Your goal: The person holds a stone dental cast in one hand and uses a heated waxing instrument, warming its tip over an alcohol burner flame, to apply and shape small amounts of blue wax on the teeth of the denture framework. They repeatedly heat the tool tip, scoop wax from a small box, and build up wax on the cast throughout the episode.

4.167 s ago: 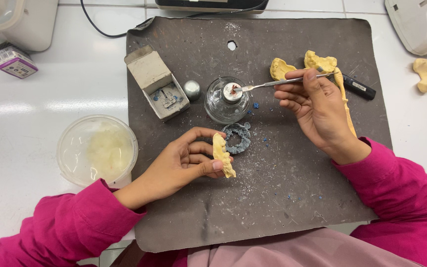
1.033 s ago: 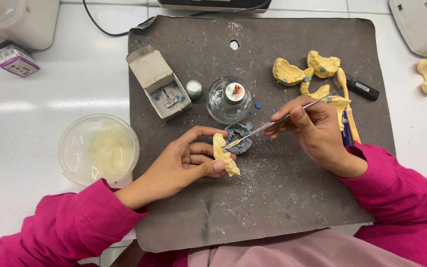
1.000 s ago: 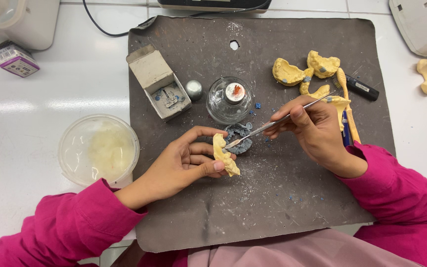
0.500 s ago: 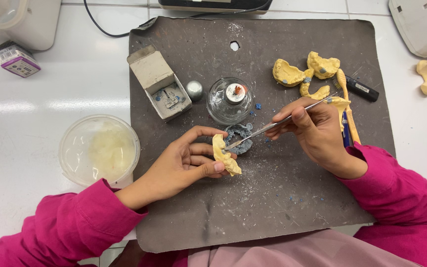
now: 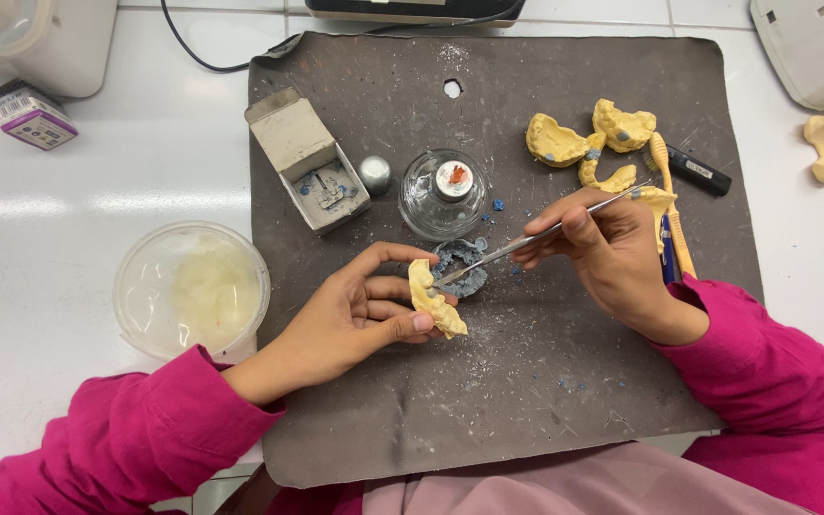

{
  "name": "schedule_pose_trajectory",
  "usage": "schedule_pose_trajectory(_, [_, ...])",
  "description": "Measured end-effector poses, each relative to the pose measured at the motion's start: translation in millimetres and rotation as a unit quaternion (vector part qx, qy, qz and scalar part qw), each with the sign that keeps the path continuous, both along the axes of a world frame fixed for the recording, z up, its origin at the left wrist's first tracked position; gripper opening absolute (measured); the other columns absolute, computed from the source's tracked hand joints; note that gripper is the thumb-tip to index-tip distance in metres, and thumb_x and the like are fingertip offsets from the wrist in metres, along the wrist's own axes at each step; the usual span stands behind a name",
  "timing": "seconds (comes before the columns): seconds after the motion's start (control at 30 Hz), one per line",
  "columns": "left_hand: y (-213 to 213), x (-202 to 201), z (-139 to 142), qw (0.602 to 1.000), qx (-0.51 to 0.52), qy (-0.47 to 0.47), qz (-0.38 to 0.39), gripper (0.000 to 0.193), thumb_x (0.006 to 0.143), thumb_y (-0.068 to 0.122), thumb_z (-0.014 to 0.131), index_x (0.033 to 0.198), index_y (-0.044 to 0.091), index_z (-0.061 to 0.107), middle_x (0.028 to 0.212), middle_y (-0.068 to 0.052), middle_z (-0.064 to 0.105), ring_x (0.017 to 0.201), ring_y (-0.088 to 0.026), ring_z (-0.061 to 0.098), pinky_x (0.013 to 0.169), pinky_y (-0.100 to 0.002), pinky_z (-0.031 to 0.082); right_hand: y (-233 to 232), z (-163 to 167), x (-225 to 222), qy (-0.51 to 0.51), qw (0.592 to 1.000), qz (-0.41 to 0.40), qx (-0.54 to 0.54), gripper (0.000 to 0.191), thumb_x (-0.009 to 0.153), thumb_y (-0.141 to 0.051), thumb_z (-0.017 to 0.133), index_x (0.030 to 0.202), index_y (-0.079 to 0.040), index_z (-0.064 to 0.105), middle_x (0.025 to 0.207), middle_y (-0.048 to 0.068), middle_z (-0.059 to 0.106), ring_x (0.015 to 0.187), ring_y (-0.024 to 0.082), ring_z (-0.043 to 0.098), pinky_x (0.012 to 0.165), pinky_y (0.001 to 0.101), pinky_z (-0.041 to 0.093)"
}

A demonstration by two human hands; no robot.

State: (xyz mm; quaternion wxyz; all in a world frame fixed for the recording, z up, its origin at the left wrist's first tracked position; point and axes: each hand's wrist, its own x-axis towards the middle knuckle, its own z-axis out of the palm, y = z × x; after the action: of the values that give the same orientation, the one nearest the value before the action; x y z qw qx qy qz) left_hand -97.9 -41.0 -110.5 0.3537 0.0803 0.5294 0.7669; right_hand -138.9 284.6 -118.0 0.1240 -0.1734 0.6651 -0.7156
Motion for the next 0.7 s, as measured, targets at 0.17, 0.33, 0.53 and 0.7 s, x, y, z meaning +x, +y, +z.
schedule_pose_trajectory(0.17, [0.2, 0.1, 0.3, 1.000, 0.003, 0.001, -0.001, 0.059, 0.091, 0.013, 0.071, 0.143, 0.007, 0.044, 0.127, -0.020, 0.074, 0.110, -0.023, 0.075, 0.092, -0.033, 0.064, -0.6, 1.1, 1.3, 0.004, 1.000, 0.018, -0.001, 0.040, 0.110, -0.035, 0.056, 0.113, 0.004, 0.067, 0.106, 0.020, 0.074, 0.098, 0.030, 0.078, 0.082, 0.0409, 0.068])
schedule_pose_trajectory(0.33, [-0.1, -0.1, 1.0, 1.000, 0.005, 0.001, -0.006, 0.058, 0.092, 0.013, 0.070, 0.144, 0.006, 0.044, 0.127, -0.020, 0.073, 0.111, -0.024, 0.075, 0.094, -0.034, 0.064, -1.2, 1.8, 2.1, 0.011, 1.000, 0.012, 0.007, 0.041, 0.109, -0.035, 0.056, 0.112, 0.004, 0.067, 0.106, 0.019, 0.074, 0.098, 0.030, 0.078, 0.081, 0.0406, 0.068])
schedule_pose_trajectory(0.53, [-0.2, -0.2, 1.5, 1.000, 0.012, 0.000, -0.009, 0.057, 0.094, 0.012, 0.067, 0.145, 0.007, 0.043, 0.129, -0.020, 0.072, 0.113, -0.025, 0.075, 0.096, -0.035, 0.064, -1.0, 2.0, 0.7, 0.014, 1.000, 0.007, 0.014, 0.040, 0.110, -0.036, 0.056, 0.112, 0.003, 0.067, 0.105, 0.019, 0.074, 0.098, 0.030, 0.078, 0.081, 0.0405, 0.068])
schedule_pose_trajectory(0.7, [-0.1, 0.1, 1.1, 1.000, 0.018, 0.003, -0.009, 0.057, 0.095, 0.011, 0.067, 0.146, 0.007, 0.043, 0.130, -0.019, 0.072, 0.114, -0.024, 0.074, 0.096, -0.035, 0.063, -2.0, 1.9, 2.5, 0.022, 0.999, 0.015, 0.022, 0.041, 0.109, -0.035, 0.057, 0.111, 0.004, 0.067, 0.105, 0.020, 0.073, 0.097, 0.031, 0.078, 0.081, 0.0415, 0.069])
